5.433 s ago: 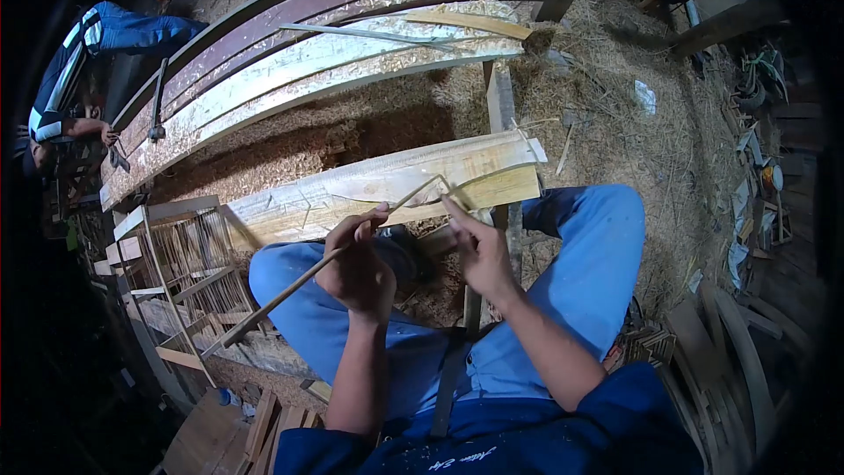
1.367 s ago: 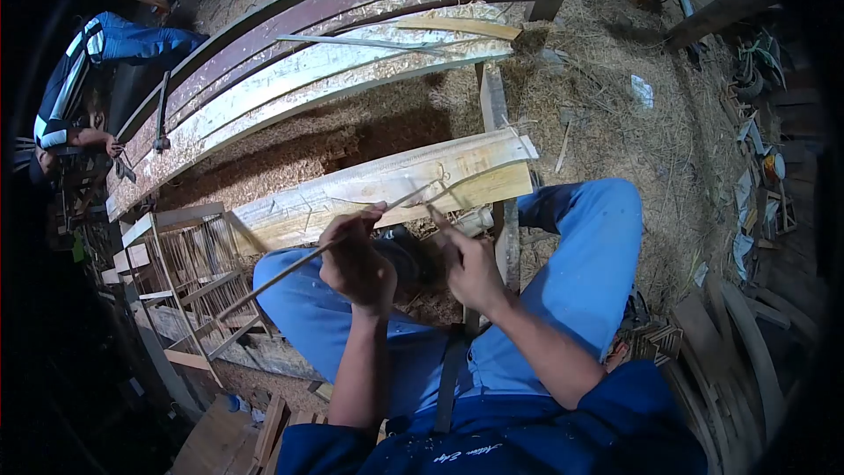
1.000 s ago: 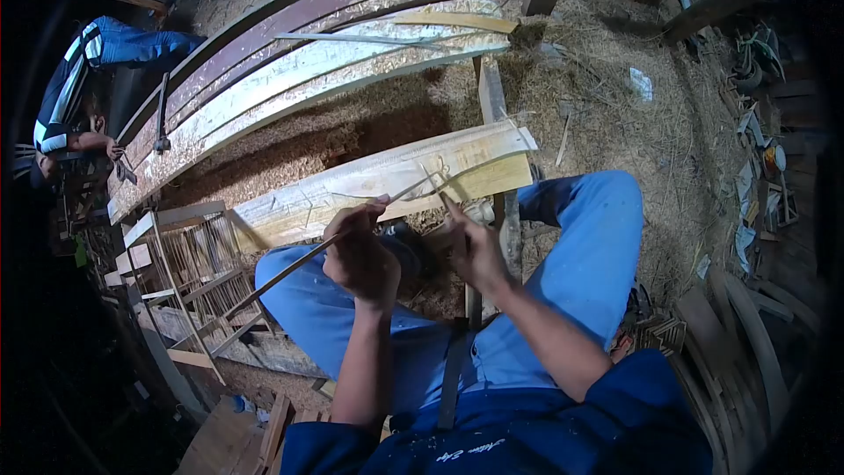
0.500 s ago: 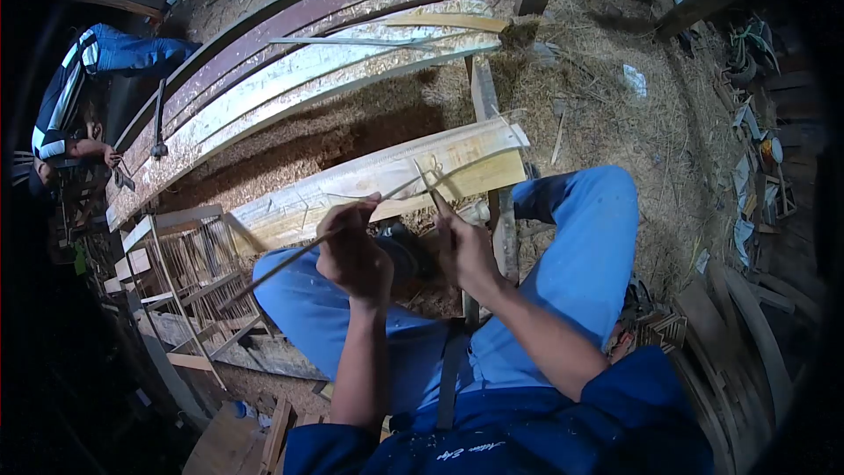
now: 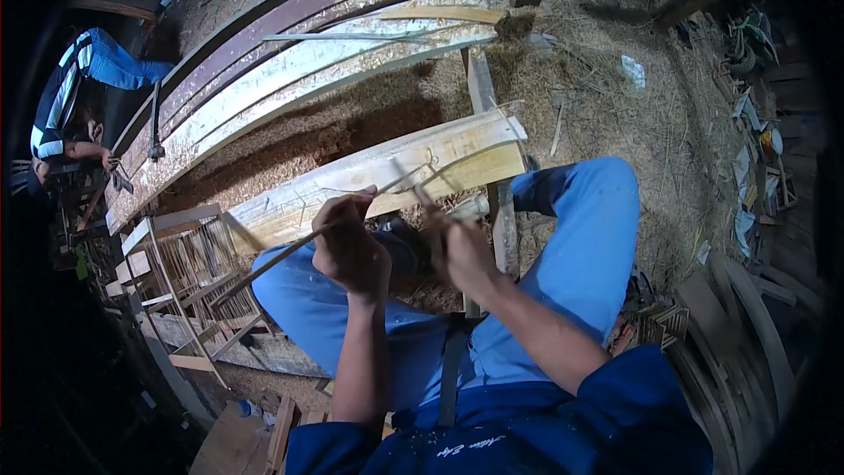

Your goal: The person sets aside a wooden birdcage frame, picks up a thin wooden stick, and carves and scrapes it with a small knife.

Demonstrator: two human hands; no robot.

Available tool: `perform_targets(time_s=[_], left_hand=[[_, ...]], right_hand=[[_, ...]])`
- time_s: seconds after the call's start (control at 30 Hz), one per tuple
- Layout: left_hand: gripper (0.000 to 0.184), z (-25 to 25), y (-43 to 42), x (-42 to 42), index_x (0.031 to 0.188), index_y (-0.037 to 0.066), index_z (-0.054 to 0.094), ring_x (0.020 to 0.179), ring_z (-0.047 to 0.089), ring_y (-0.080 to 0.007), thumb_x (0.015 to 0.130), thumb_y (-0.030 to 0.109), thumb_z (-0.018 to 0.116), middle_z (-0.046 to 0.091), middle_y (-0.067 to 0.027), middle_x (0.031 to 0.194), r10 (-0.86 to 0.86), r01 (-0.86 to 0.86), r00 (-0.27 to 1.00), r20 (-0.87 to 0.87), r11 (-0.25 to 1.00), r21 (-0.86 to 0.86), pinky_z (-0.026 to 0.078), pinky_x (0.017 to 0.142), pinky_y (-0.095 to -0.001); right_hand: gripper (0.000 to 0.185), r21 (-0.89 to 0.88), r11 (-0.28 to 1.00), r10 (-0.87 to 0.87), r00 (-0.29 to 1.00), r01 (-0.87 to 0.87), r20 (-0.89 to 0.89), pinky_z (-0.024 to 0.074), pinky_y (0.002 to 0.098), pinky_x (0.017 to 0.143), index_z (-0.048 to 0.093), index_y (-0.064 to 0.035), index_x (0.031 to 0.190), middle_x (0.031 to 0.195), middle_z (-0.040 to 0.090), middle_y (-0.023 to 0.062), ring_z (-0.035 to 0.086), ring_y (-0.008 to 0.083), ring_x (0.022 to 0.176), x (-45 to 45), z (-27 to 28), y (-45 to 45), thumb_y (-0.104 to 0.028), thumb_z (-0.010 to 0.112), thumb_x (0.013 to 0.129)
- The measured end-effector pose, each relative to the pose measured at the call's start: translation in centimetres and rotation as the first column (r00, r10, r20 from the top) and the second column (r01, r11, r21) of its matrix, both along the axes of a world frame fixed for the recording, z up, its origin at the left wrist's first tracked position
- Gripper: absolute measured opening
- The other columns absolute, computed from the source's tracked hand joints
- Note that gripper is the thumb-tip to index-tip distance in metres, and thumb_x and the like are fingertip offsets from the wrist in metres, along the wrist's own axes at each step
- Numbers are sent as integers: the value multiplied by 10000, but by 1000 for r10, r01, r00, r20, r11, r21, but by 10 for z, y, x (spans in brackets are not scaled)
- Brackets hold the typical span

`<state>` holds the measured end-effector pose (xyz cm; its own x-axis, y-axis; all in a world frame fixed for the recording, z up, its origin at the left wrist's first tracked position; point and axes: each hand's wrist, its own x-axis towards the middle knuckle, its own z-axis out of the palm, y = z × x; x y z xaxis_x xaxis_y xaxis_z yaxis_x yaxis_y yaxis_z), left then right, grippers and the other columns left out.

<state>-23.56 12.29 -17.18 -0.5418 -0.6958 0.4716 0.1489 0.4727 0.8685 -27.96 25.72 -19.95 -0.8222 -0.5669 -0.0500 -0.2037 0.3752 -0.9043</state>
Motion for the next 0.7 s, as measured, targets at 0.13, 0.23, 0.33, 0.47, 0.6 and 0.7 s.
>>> perform_targets(time_s=[0.13, 0.23, 0.33, 0.47, 0.6, 0.7], left_hand=[[152, 1, 0, -3, 1172, -67, 531, 963, 712, -287, 1026, -28, 526, 668, -192, 1011, -1, 0, 1000, 11, 999, 52, 634, 881, -425], [149, -3, 3, 0, 1172, -68, 538, 961, 710, -284, 1030, -27, 519, 669, -191, 1014, -23, 22, 999, 32, 1000, 22, 634, 887, -430], [167, 1, -1, 0, 1197, -65, 530, 974, 713, -294, 1047, 6, 506, 678, -199, 1023, 25, -27, 998, 59, 999, 29, 629, 895, -441], [222, 1, 3, 1, 1282, -41, 462, 1004, 710, -309, 1076, 36, 434, 673, -210, 1026, -20, 16, 999, 40, 995, 95, 606, 942, -450], [207, -2, -1, 5, 1269, -32, 462, 1012, 709, -323, 1082, 31, 403, 669, -212, 1032, -22, 19, 997, 68, 999, 37, 600, 946, -453], [183, -4, 1, 4, 1234, -26, 466, 1010, 710, -332, 1084, 23, 373, 664, -215, 1032, -59, 57, 998, 14, 994, 97, 598, 943, -453]], right_hand=[[440, 213, 973, 67, 994, -84, 87, 541, 502, 633, 535, -29, 1437, 745, 655, 275, 673, 450, 689, -24, -15, 3, -80, 489, 1003], [473, -52, 995, 87, 996, -85, 36, 552, 513, 683, 515, -81, 1477, 831, 688, 279, 700, 431, 747, -7, -3, 1, -80, 479, 1005], [228, 132, 991, -42, 977, 15, 209, 530, 452, 669, 675, -2, 1146, 835, 683, 270, 701, 373, 748, -16, -37, 3, -79, 507, 1013], [233, -126, 990, 73, 994, -63, 76, 494, 386, 578, 674, 29, 1164, 786, 672, 248, 696, 309, 641, -11, -16, 7, -60, 517, 1017], [277, 165, 985, -8, 951, -45, 308, 527, 416, 665, 660, 19, 1233, 838, 694, 255, 727, 383, 772, -25, -20, 13, -70, 516, 1013], [319, -82, 994, 79, 981, -65, 178, 536, 401, 665, 636, 5, 1305, 849, 704, 251, 736, 387, 807, -15, 10, 10, -81, 505, 1027]])
